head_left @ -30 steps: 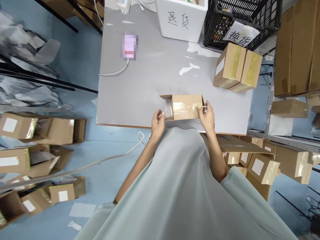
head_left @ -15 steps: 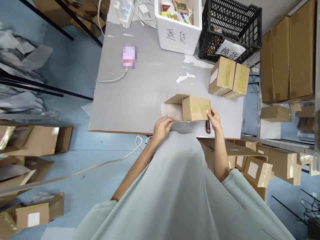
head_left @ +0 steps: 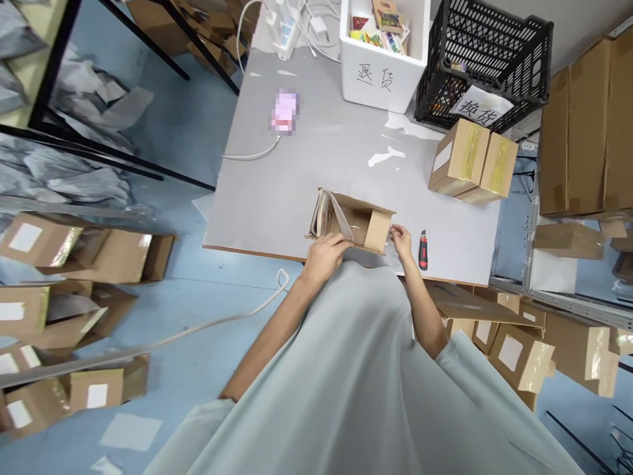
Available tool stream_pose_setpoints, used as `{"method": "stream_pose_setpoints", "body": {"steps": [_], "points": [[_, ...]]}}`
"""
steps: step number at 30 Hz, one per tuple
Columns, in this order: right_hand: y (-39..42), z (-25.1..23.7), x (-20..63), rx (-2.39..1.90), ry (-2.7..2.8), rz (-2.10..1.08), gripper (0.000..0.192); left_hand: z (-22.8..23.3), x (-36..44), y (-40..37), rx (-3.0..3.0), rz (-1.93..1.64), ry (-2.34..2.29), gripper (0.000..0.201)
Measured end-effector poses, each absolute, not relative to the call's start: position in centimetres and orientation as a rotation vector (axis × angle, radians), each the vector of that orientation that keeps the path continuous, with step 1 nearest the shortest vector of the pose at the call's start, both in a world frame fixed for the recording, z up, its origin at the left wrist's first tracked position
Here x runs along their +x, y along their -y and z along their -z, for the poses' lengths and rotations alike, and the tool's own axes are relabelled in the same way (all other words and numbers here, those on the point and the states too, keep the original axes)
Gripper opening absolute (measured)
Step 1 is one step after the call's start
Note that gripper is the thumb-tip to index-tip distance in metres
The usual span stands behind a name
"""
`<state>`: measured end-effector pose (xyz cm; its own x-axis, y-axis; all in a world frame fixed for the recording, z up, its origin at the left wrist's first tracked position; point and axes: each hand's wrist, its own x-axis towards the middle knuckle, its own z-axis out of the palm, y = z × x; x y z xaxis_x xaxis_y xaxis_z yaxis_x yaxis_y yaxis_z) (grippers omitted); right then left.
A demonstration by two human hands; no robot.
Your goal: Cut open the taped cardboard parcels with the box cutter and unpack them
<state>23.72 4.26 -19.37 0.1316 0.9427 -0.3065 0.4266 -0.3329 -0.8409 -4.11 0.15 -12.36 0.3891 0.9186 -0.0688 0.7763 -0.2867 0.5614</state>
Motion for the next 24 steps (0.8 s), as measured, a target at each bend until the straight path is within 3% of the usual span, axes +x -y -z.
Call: {"method": "stream_pose_setpoints", "body": {"steps": [5,10,14,24], "points": [[-2.1,14.3,23.2,-1.960,1.347,-0.761,0.044,11.9,-3.3,0.7,2.046,-0.487,-1.460,0.027],[-2.6,9.9,19.7,-1.622,1.982,-0.965,0.037,9.9,-3.8,-0.3,1.892,-0.761,-1.658,0.030],[-4.2,8.5,18.1,-1.718,2.384,-0.963,0.040,9.8,-4.9,-2.1,1.838,-0.678,-1.877,0.032],[-3.3,9.8,18.4,-1.737,2.485,-1.004,0.048,12.6,-3.4,-5.2,1.679,-0.402,-2.157,0.033]]}}
